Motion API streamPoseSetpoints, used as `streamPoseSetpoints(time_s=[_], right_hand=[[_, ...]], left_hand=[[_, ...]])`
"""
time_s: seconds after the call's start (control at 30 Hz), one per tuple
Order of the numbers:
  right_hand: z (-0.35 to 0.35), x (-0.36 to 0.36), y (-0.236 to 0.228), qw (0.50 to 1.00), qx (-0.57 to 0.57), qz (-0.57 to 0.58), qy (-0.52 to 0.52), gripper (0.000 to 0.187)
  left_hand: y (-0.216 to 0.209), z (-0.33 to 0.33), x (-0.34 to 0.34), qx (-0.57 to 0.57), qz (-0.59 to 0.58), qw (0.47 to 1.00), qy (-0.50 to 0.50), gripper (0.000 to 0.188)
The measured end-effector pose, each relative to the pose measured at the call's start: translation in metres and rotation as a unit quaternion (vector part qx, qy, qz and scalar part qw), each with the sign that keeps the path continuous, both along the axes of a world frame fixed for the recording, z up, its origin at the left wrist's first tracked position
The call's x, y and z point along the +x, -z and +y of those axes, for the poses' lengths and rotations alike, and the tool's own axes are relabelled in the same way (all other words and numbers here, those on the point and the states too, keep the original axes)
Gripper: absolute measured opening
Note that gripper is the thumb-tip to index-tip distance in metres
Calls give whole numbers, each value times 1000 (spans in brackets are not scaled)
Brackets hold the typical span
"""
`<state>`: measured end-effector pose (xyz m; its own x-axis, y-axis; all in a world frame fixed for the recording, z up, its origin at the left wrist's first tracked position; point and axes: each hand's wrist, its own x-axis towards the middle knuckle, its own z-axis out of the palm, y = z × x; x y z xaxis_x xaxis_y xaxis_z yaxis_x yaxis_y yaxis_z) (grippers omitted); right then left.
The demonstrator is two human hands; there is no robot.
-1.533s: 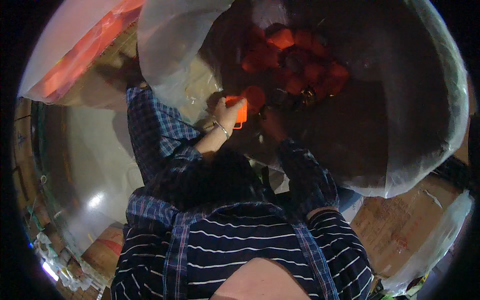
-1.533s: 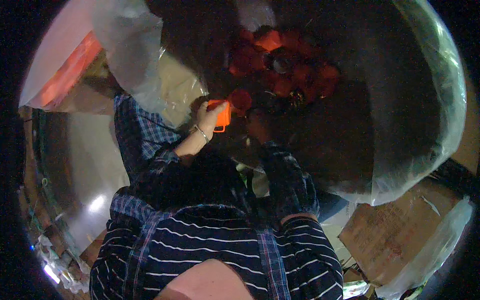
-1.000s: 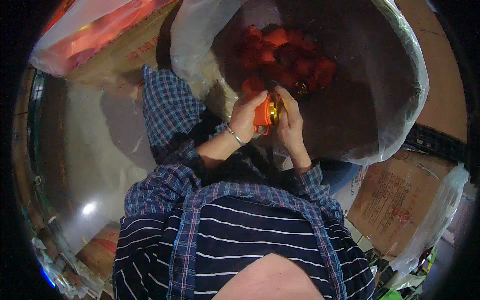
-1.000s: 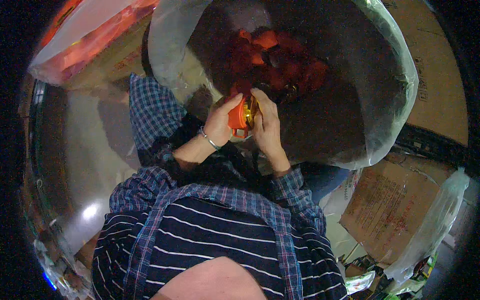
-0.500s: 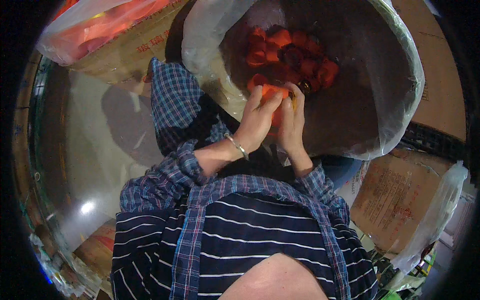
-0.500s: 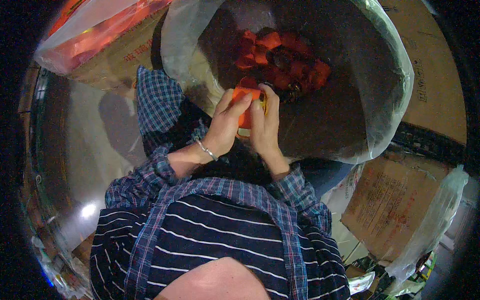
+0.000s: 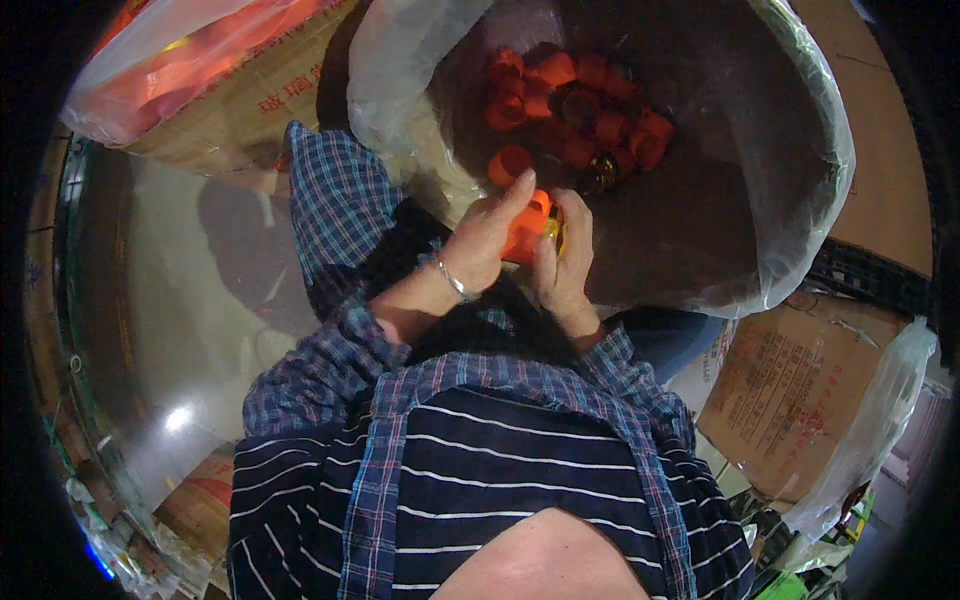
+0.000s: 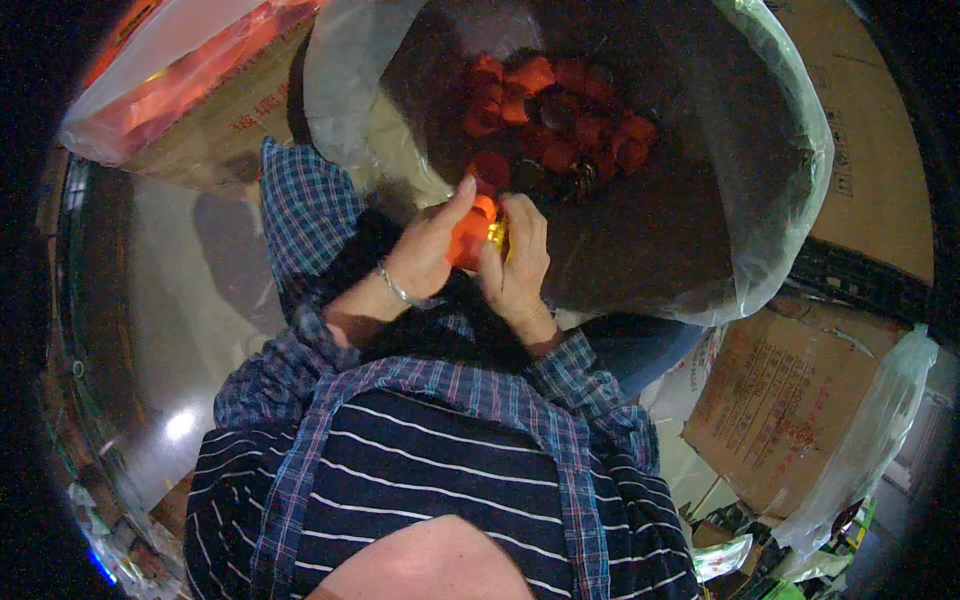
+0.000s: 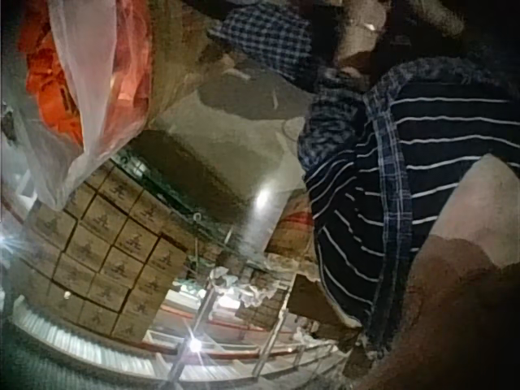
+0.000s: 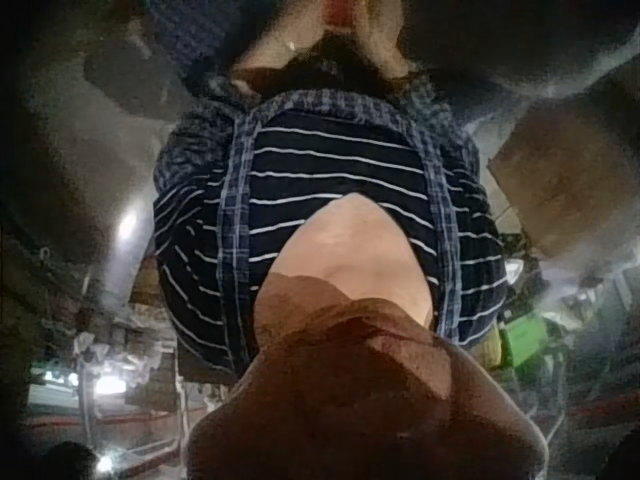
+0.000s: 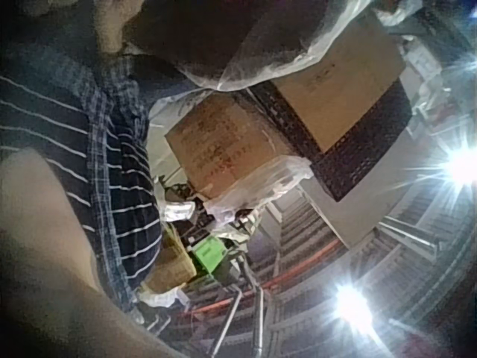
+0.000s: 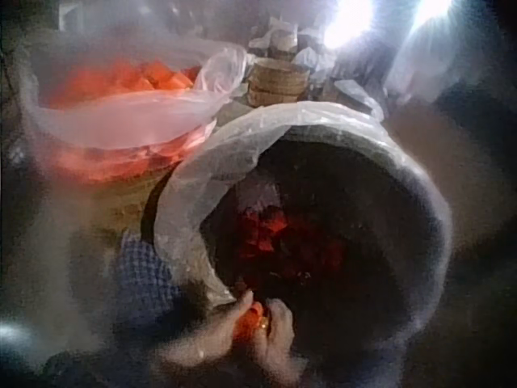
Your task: The person sits on the floor and repeatedly assembles small orange plastic lanterns by inserting a gold-colored base into the orange body. They pick each lantern from a large bag, assemble it, and place the finished unit into a clear plastic bag. The process is repeated continuously throughout the clip.
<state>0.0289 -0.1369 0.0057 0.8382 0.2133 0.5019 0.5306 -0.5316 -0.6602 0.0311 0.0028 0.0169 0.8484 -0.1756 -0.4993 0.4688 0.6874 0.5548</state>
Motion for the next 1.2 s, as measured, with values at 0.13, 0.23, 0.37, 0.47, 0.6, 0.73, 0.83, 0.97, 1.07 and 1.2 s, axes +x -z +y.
streamPoseSetpoints(time_s=[0.13, 0.23, 0.37, 0.47, 0.6, 0.73, 0.83, 0.97, 1.07, 1.2], right_hand=[[-10, 10, 3, 994, 8, 91, -54, 44], [5, 19, 15, 854, 343, 392, 12, 42], [15, 14, 23, 881, 283, 357, 127, 37], [9, 9, 21, 987, 24, 122, 102, 40], [-8, 9, 20, 996, -67, 50, -17, 56], [-22, 20, 23, 987, -106, 20, -116, 66], [-25, 38, 33, 982, -128, 39, -135, 73], [-41, 66, 77, 965, -33, 236, -113, 69], [-84, 91, 147, 922, 40, 371, -107, 58], [-163, 166, 261, 895, -295, 332, -40, 33]], left_hand=[[5, 2, 4, -67, 53, 996, -30, 45], [11, -13, -7, 230, -127, 964, -33, 47], [16, -24, -8, 153, -94, 978, -108, 46], [23, -16, 1, -1, 31, 995, -93, 55], [40, -7, 4, -28, 87, 995, -28, 52], [56, -2, 5, -39, 126, 991, 21, 49], [69, -3, 22, -7, 149, 989, 21, 55], [95, -14, 50, 181, 110, 977, -31, 49], [121, -15, 67, 490, -113, 864, -1, 46], [153, -2, 73, 747, -251, 608, 96, 28]])
